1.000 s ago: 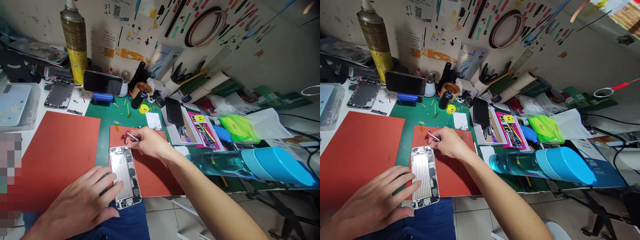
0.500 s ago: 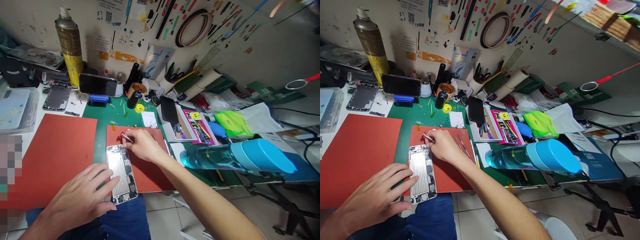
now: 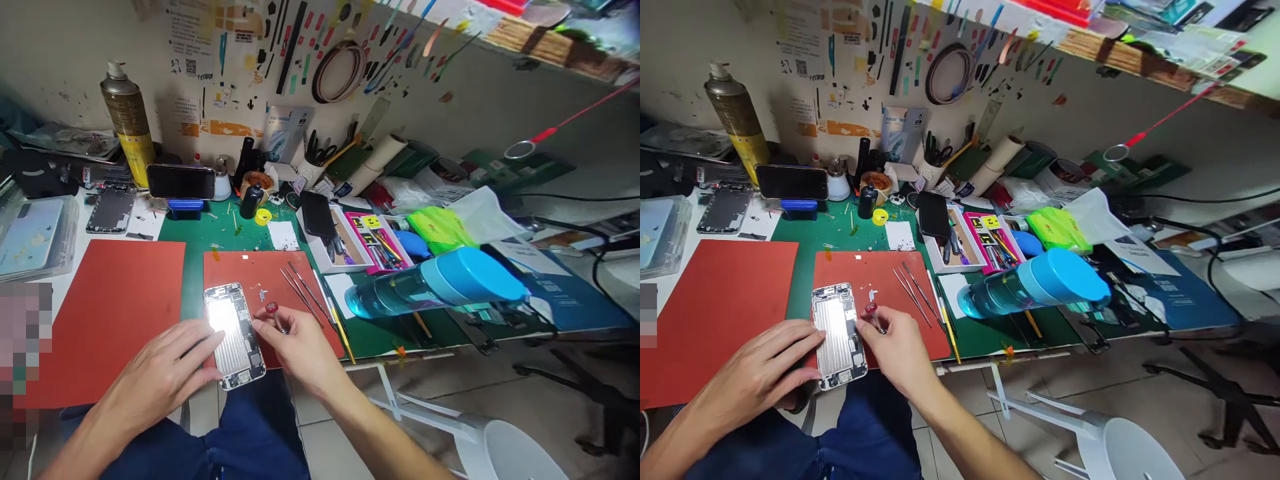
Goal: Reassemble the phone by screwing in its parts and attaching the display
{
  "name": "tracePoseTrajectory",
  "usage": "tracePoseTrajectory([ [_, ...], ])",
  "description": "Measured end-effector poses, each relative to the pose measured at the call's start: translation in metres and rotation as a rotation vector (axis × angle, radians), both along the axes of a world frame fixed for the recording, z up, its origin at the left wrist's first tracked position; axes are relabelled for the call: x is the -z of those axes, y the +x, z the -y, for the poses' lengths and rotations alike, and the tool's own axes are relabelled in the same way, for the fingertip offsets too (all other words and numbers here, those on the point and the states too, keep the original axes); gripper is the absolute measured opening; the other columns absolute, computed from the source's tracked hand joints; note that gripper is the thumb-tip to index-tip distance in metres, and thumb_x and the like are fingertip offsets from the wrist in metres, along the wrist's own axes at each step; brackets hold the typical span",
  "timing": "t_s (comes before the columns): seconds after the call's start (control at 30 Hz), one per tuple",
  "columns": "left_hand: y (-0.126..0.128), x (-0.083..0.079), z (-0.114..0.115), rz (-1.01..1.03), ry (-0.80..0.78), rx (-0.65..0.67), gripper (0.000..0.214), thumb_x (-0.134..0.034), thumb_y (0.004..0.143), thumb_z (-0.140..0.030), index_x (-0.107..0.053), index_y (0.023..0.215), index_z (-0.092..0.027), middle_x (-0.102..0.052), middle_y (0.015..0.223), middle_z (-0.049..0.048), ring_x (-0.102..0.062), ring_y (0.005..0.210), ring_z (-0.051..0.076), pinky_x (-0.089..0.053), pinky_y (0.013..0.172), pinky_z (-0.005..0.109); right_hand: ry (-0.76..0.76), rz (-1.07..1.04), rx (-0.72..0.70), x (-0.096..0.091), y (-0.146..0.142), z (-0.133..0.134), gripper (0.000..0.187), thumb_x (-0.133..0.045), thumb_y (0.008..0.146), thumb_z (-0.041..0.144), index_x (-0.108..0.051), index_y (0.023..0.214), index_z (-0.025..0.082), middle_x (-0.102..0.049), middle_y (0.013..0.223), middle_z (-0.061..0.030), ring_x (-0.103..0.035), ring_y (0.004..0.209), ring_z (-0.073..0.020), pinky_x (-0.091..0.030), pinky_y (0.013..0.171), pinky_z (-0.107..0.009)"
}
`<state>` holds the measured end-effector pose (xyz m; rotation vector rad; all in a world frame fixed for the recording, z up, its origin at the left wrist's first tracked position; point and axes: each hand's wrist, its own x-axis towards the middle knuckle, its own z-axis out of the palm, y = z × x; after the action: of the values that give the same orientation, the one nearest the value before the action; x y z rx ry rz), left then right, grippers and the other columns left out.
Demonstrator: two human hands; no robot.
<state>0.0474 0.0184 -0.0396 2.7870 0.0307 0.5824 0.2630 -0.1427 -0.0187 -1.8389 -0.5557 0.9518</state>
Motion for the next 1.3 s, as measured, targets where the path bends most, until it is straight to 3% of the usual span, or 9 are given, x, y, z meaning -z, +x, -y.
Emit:
tracePoseTrajectory([
  [0.17, -0.003, 0.002, -0.001, 0.043, -0.073, -0.011, 0.044, -0.068, 0.108, -0.041, -0.065, 0.149, -0.024, -0.077, 0.137, 0.0088, -0.075, 0.126, 0.026, -0.063, 0.109, 0.038, 0.05, -0.257, -0.003, 0.002, -0.01, -0.016, 0.046, -0.083, 0.075, 0.062, -0.065, 0.071, 0.02, -0.049, 0.057, 0.006, -0.039, 0.052, -0.0104, -0.03, 0.05, -0.026],
  [0.27, -0.005, -0.004, 0.003, 0.126, -0.261, -0.209, 0.045, -0.074, 0.103, -0.043, -0.067, 0.147, -0.033, -0.074, 0.143, 0.0056, -0.074, 0.128, 0.026, -0.062, 0.112, 0.04, 0.109, -0.324, 0.001, -0.004, -0.014, -0.016, 0.055, -0.083, 0.072, 0.071, -0.059, 0.066, 0.021, -0.044, 0.053, 0.008, -0.033, 0.044, -0.0075, -0.024, 0.045, -0.026],
  [0.33, -0.004, -0.012, 0.008, 0.2, -0.583, -0.49, 0.049, -0.074, 0.101, -0.05, -0.066, 0.147, -0.033, -0.072, 0.147, 0.0073, -0.075, 0.127, 0.029, -0.066, 0.107, 0.041, 0.148, -0.371, 0.001, -0.008, -0.02, -0.011, 0.061, -0.083, 0.07, 0.077, -0.058, 0.066, 0.021, -0.046, 0.054, 0.0074, -0.034, 0.042, -0.0064, -0.023, 0.044, -0.025],
  [0.4, 0.001, -0.021, 0.017, 0.22, -1.028, -0.615, 0.059, -0.071, 0.1, -0.06, -0.061, 0.151, -0.03, -0.073, 0.145, 0.0113, -0.079, 0.119, 0.03, -0.071, 0.095, 0.04, 0.184, -0.432, -0.009, -0.011, -0.029, -0.001, 0.065, -0.084, 0.069, 0.079, -0.059, 0.067, 0.02, -0.046, 0.056, 0.0074, -0.035, 0.042, -0.0052, -0.023, 0.044, -0.025],
  [0.5, 0.011, -0.034, 0.039, 0.049, -1.565, -0.533, 0.071, -0.076, 0.092, -0.067, -0.06, 0.147, -0.025, -0.078, 0.134, 0.0165, -0.083, 0.105, 0.033, -0.072, 0.082, 0.04, 0.243, -0.513, -0.017, -0.012, -0.048, 0.014, 0.065, -0.087, 0.071, 0.079, -0.062, 0.073, 0.019, -0.046, 0.059, 0.0083, -0.035, 0.041, -0.0038, -0.022, 0.043, -0.023],
  [0.6, 0.023, -0.039, 0.065, -0.041, -1.821, -0.525, 0.062, -0.086, 0.085, -0.061, -0.064, 0.129, -0.023, -0.083, 0.114, 0.0122, -0.083, 0.091, 0.032, -0.071, 0.076, 0.043, 0.246, -0.502, 0.002, -0.008, -0.063, 0.028, 0.064, -0.084, 0.076, 0.08, -0.063, 0.079, 0.019, -0.048, 0.06, 0.0086, -0.037, 0.042, -0.0046, -0.026, 0.043, -0.022],
  [0.77, 0.034, -0.033, 0.089, -0.052, -1.898, -0.672, 0.057, -0.091, 0.082, -0.059, -0.064, 0.115, -0.021, -0.083, 0.1, 0.0073, -0.082, 0.076, 0.027, -0.068, 0.07, 0.04, 0.21, -0.381, 0.005, -0.001, -0.063, 0.041, 0.06, -0.078, 0.085, 0.078, -0.07, 0.088, 0.018, -0.055, 0.063, 0.0053, -0.044, 0.045, -0.008, -0.032, 0.044, -0.023],
  [1.03, 0.028, -0.031, 0.103, -0.074, -1.704, -0.59, 0.061, -0.086, 0.088, -0.058, -0.068, 0.131, -0.018, -0.083, 0.111, 0.0125, -0.081, 0.09, 0.027, -0.065, 0.073, 0.035, 0.199, -0.248, 0.087, 0.001, -0.043, 0.046, 0.05, -0.08, 0.091, 0.064, -0.081, 0.102, 0.016, -0.055, 0.055, 0.0055, -0.048, 0.045, -0.0104, -0.04, 0.053, -0.026],
  [1.3, 0.032, -0.036, 0.102, -0.083, -1.57, -0.636, 0.048, -0.084, 0.086, -0.06, -0.067, 0.105, -0.019, -0.079, 0.097, 0.0073, -0.076, 0.087, 0.024, -0.063, 0.076, 0.035, 0.173, -0.201, 0.095, -0.002, -0.051, 0.048, 0.044, -0.078, 0.092, 0.06, -0.084, 0.096, 0.016, -0.057, 0.054, 0.0038, -0.048, 0.044, -0.011, -0.041, 0.05, -0.027],
])
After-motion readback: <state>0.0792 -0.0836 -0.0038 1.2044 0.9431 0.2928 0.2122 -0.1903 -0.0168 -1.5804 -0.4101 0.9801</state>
